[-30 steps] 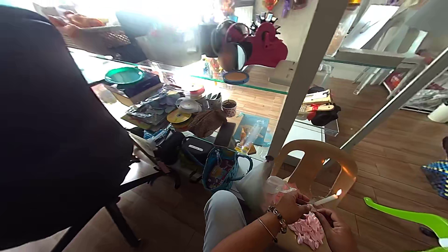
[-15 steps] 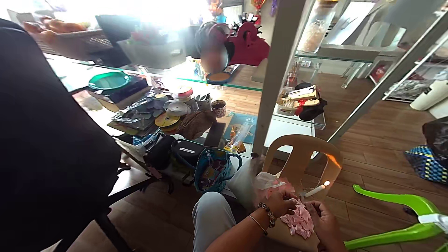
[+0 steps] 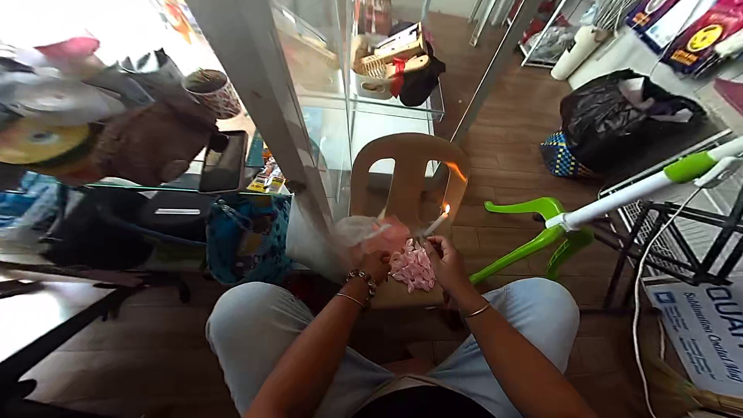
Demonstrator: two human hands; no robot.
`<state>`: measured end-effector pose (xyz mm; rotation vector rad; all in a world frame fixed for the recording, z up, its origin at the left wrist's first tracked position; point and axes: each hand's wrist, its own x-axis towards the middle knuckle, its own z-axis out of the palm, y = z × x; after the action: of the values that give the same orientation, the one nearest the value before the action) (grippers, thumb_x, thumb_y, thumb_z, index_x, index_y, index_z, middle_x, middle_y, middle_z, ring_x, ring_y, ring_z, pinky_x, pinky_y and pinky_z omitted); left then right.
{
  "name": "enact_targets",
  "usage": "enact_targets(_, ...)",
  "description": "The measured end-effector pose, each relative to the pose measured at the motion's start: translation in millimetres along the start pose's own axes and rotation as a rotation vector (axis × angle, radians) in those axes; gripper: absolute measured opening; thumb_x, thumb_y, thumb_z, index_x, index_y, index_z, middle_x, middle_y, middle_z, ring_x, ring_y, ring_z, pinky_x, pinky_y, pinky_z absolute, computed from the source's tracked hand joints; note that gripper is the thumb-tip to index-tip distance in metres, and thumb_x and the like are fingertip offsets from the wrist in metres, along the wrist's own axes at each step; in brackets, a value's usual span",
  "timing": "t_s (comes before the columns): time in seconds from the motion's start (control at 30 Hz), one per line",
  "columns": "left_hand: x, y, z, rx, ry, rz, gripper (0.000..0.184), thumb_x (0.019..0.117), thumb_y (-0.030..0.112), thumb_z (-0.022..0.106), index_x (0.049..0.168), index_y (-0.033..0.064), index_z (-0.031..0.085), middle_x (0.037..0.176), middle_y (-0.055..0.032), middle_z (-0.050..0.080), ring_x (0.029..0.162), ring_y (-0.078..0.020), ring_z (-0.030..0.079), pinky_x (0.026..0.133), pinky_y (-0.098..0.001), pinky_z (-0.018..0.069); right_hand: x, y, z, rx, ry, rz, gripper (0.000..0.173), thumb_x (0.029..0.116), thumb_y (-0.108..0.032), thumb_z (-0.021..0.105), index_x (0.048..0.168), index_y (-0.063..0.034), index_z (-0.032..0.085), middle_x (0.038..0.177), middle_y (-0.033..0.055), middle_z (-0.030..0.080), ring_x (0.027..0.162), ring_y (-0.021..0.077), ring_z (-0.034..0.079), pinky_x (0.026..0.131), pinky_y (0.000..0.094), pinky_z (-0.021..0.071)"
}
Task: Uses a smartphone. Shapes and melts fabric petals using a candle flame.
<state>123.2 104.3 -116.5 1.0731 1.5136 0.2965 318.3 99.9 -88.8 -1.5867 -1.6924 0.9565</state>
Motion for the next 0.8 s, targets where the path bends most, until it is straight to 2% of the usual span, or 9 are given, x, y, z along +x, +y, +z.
enact_targets(0.1, -18, 14, -11, 0.246, 0.064, 0.073, 0.049, 0.1020, 0.003, 0.050, 0.150, -0.0028, 0.044, 0.146, -0.0259, 0.053, 0.134, -0.0374, 0.053, 0.112, -0.0516, 0.0411, 10, -2, 9, -0.079, -0.094, 0.044, 0.034, 0.1062, -0.020, 0.053, 0.130, 0.0027, 0.061, 0.115, 0.0177, 0.069, 0.103, 0.0228, 0.068, 0.095, 0.0387, 0.0533)
enact_targets(0.13, -28, 20, -15, 0.345, 0.104, 0.098, 0.048, 0.1015, 0.003, 0.050, 0.149, -0.0025, 0.046, 0.143, -0.0274, 0.054, 0.134, -0.0410, 0.053, 0.112, -0.0564, 0.0398, 16, -4, 13, -0.131, -0.145, 0.056, 0.034, 0.1058, -0.019, 0.054, 0.130, 0.0026, 0.061, 0.119, 0.0180, 0.069, 0.108, 0.0241, 0.068, 0.099, 0.0395, 0.0520)
enact_targets(0.17, -38, 25, -20, 0.428, 0.140, 0.119, 0.046, 0.1009, 0.003, 0.049, 0.147, -0.0011, 0.049, 0.140, -0.0280, 0.057, 0.132, -0.0435, 0.054, 0.110, -0.0599, 0.0411, 24, -5, 19, -0.197, -0.201, 0.066, 0.033, 0.1054, -0.018, 0.054, 0.131, 0.0023, 0.062, 0.123, 0.0182, 0.068, 0.114, 0.0257, 0.066, 0.104, 0.0406, 0.0498)
enact_targets(0.23, -54, 31, -30, 0.540, 0.156, 0.130, 0.042, 0.1034, 0.003, 0.045, 0.144, 0.0021, 0.054, 0.140, -0.0249, 0.058, 0.131, -0.0425, 0.055, 0.108, -0.0603, 0.0431, 42, -6, 33, -0.351, -0.299, 0.069, 0.031, 0.1050, -0.016, 0.054, 0.130, 0.0005, 0.065, 0.128, 0.0185, 0.066, 0.122, 0.0295, 0.062, 0.109, 0.0447, 0.0461)
enact_targets(0.33, -71, 34, -51, 0.668, 0.079, 0.038, 0.039, 0.1044, 0.006, 0.044, 0.141, 0.0061, 0.056, 0.135, -0.0228, 0.061, 0.125, -0.0419, 0.059, 0.100, -0.0625, 0.0478, 72, 6, 63, -0.547, -0.384, 0.015, 0.031, 0.1044, -0.013, 0.053, 0.130, 0.0000, 0.065, 0.131, 0.0207, 0.064, 0.127, 0.0351, 0.059, 0.111, 0.0498, 0.0438)
enact_targets(0.43, -88, 42, -59, 0.745, 0.057, -0.081, 0.037, 0.1055, 0.010, 0.046, 0.141, 0.0062, 0.056, 0.133, -0.0247, 0.062, 0.122, -0.0446, 0.061, 0.094, -0.0656, 0.0500, 92, 13, 91, -0.633, -0.404, 0.029, 0.036, 0.1039, -0.019, 0.054, 0.133, -0.0002, 0.063, 0.138, 0.0215, 0.060, 0.131, 0.0378, 0.056, 0.110, 0.0545, 0.0432)
enact_targets(0.5, -98, 48, -59, 0.764, 0.039, -0.096, 0.038, 0.1063, 0.009, 0.044, 0.143, 0.0050, 0.053, 0.134, -0.0256, 0.061, 0.122, -0.0459, 0.061, 0.092, -0.0656, 0.0503, 96, 12, 103, -0.649, -0.399, 0.068, 0.039, 0.1038, -0.024, 0.056, 0.134, 0.0000, 0.062, 0.143, 0.0214, 0.056, 0.135, 0.0390, 0.052, 0.111, 0.0569, 0.0409)
enact_targets(0.7, -104, 54, -62, 0.778, -0.019, -0.049, 0.041, 0.1060, 0.004, 0.040, 0.146, 0.0055, 0.049, 0.139, -0.0239, 0.057, 0.126, -0.0440, 0.058, 0.094, -0.0630, 0.0502, 88, 7, 109, -0.596, -0.330, 0.107, 0.033, 0.1067, -0.021, 0.049, 0.128, -0.0014, 0.067, 0.136, 0.0194, 0.061, 0.130, 0.0352, 0.057, 0.110, 0.0519, 0.0437)
enact_targets(0.8, -103, 55, -63, 0.758, 0.005, -0.022, 0.040, 0.1058, 0.005, 0.042, 0.145, 0.0059, 0.049, 0.139, -0.0230, 0.057, 0.127, -0.0428, 0.057, 0.095, -0.0623, 0.0502, 90, -1, 99, -0.530, -0.295, 0.181, 0.031, 0.1035, -0.020, 0.057, 0.122, 0.0014, 0.068, 0.126, 0.0226, 0.066, 0.123, 0.0366, 0.061, 0.107, 0.0535, 0.0456)
